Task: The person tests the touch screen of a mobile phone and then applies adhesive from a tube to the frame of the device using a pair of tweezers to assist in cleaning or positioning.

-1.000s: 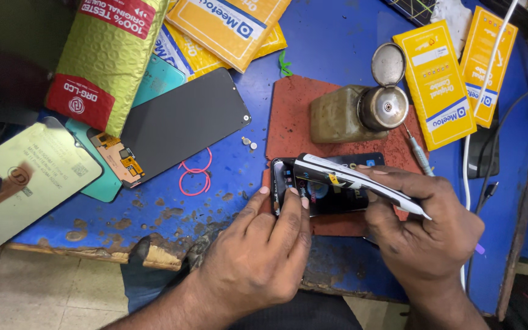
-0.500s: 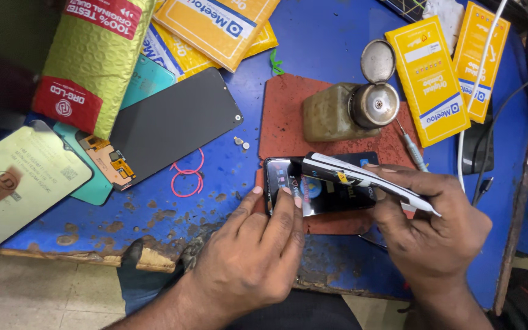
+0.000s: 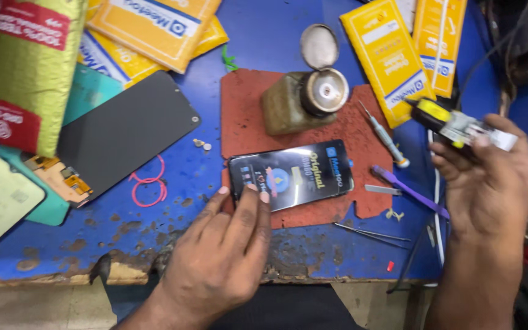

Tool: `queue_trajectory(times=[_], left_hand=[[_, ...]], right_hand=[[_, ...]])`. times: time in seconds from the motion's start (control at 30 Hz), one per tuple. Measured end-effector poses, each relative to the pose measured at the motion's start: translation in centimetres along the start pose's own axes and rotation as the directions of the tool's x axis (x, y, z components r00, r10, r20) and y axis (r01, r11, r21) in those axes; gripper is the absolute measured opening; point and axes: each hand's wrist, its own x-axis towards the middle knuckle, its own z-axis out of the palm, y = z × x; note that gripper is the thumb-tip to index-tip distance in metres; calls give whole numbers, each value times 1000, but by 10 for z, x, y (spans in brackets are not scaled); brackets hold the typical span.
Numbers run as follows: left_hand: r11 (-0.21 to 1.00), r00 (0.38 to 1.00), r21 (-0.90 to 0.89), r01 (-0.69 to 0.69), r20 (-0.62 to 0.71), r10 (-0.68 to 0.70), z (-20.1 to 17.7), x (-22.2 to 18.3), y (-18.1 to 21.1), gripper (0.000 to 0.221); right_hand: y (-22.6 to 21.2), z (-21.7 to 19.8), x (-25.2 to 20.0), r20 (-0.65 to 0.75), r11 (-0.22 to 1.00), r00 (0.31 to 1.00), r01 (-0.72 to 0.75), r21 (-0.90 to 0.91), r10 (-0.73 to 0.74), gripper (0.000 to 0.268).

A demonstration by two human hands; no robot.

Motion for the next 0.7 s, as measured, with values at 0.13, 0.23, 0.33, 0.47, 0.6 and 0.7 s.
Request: queue_trajectory(times=[0.13,0.23,0.33,0.47,0.6,0.7], left_hand=[[1000,1000,15,3,6,-3,1,1,2,31],[1000,1000,12,15,23,-15,1,0,4,31],[1000,999,18,12,40,-13,0,-1,3,32],[1000,999,14,8,48,-9,-1,-1,4,33],[1000,999,7,20,42,-20,-1,-2,4,33],[1000,999,10,25,32,-26,-1,-3,3,33]], right_hand=[[-4,10,-9,43,706,965,219,-674,-259,44],[-5,26,-25,346,-75,676,396,-915,-651,43],[-10,46,-36,623,25,616,720,-693,-481,34],[0,81,-35,892,289,428,881,-376,-145,47],[-2,100,-31,946,226,325,923,-313,-17,46],[-2,104,-30,951,241,309,923,-302,7,47]])
